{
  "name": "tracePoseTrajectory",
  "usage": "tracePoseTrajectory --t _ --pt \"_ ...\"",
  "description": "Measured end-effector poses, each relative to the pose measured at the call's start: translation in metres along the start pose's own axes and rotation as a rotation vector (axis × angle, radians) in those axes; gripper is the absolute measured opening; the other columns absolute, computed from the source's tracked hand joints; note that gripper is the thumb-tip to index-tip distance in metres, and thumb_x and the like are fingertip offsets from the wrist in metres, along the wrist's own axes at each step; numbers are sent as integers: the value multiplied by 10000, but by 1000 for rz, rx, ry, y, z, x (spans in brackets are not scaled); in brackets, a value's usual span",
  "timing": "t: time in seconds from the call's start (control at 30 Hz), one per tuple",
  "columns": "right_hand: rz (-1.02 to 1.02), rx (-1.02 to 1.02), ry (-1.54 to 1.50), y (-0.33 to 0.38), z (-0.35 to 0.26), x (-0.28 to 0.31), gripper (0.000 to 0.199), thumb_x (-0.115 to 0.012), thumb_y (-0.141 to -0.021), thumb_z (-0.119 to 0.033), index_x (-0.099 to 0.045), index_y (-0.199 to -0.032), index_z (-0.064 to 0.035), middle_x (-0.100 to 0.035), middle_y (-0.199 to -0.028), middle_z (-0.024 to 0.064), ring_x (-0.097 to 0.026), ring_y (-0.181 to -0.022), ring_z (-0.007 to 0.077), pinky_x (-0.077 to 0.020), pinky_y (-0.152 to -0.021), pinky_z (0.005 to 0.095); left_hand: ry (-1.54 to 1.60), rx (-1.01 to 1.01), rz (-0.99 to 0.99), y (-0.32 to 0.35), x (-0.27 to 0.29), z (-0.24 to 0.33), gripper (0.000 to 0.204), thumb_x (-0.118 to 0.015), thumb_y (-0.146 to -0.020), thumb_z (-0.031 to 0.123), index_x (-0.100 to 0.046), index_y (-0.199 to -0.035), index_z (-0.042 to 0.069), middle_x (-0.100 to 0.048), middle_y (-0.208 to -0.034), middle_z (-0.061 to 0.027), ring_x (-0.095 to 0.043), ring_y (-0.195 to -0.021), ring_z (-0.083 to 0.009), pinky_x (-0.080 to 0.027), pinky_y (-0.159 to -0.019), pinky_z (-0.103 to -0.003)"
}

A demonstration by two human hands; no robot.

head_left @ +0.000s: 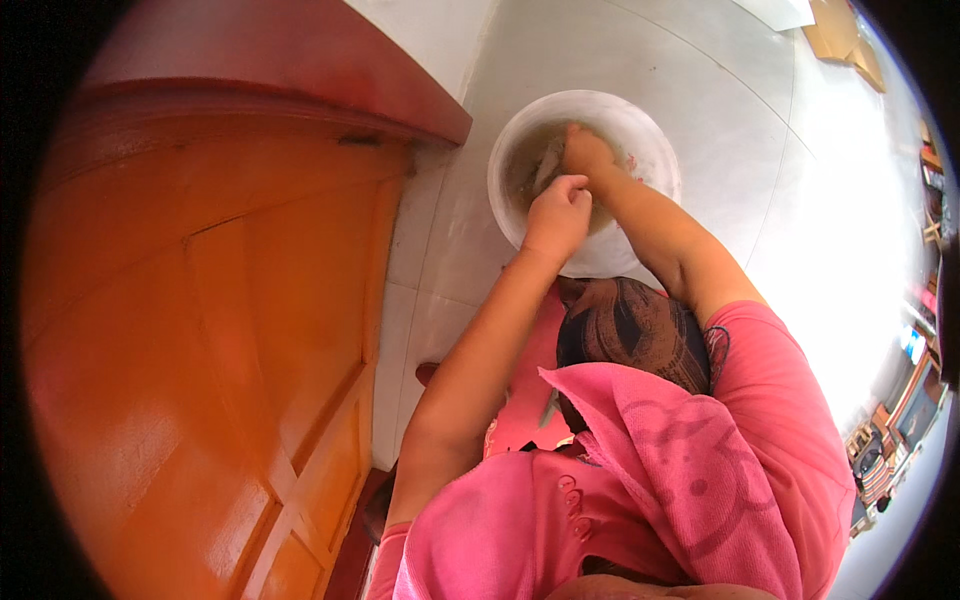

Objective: The person wipes a wooden door with a cloth, focusing on the lower panels and edges. They dip the cloth into a bucket of water, wring it out, and continue wiping the door surface.

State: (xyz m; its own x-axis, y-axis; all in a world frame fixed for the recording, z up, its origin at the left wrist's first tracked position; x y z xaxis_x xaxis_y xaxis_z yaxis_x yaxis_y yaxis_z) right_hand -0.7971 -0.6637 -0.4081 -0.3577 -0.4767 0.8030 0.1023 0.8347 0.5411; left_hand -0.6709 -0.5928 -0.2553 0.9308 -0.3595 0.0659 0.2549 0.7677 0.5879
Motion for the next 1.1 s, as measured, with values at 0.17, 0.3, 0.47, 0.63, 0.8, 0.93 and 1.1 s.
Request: tracePoseTrajectory --t 0.17,0.3,0.47,0.63,0.8,0.93,1.1 --pt "-161 166 41 -5 -27 -13 436 -635 -813 -173 -595 -1228 -45 -658 -1139 241 -612 -1125 360 -505 -925 446 685 514 184 -16 -9 -59 458 -547 -912 297 -487 -1297 55 -479 -1329 -106 -466 -1112 -216 -390 -957 -482" --pt "-142 -101 25 -6 11 -10 375 -609 -803 -177 -671 -1152 -57 -675 -1143 191 -631 -1107 350 -518 -917 434 728 494 290 -19 0 -71 526 -524 -928 363 -441 -1380 105 -434 -1412 -79 -442 -1184 -263 -351 -1002 -495" --pt "-175 68 -182 2 -12 -13 283 -585 -794 -169 -692 -1029 -53 -693 -1044 202 -664 -960 357 -521 -828 421 894 633 396 -15 -4 -82 646 -504 -929 454 -352 -1486 164 -325 -1542 -71 -323 -1386 -312 -256 -1099 -536" --pt "-220 186 -647 70 -73 54 202 -551 -789 -151 -625 -901 0 -649 -821 207 -613 -745 305 -466 -690 444 1222 547 283 -22 -2 -65 640 -418 -933 525 -367 -1482 199 -336 -1539 -74 -325 -1397 -323 -226 -1116 -589" --pt "-165 371 -647 133 -88 119 226 -588 -804 -200 -563 -750 18 -561 -681 217 -537 -611 321 -414 -590 441 1409 313 129 -50 -1 -63 496 -455 -938 461 -554 -1270 105 -582 -1278 -76 -559 -1162 -283 -450 -990 -435" --pt "9 554 -500 171 -118 139 314 -653 -796 -277 -554 -703 6 -564 -658 212 -513 -568 358 -405 -548 437 1462 255 -98 -74 -17 -93 407 -530 -928 353 -575 -1204 57 -617 -1210 -80 -606 -1056 -276 -499 -913 -413" --pt "227 258 -450 88 -58 99 346 -584 -859 -328 -576 -718 -13 -570 -677 217 -559 -662 422 -454 -605 457 1312 269 71 -46 -20 -46 396 -443 -985 346 -600 -1207 59 -649 -1166 -85 -616 -1097 -243 -512 -932 -395"
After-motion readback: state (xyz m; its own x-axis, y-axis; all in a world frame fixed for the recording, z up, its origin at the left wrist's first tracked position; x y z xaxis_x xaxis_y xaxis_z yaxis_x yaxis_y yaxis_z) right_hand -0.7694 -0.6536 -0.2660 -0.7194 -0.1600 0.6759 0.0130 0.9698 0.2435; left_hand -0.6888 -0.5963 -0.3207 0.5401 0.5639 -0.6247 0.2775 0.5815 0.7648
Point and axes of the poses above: each hand's wrist, its own y-axis away from the middle knuckle, its own x-axis out of the back of the hand, z = x × y, the point moved 9 cm from there along -y, towards the middle knuckle
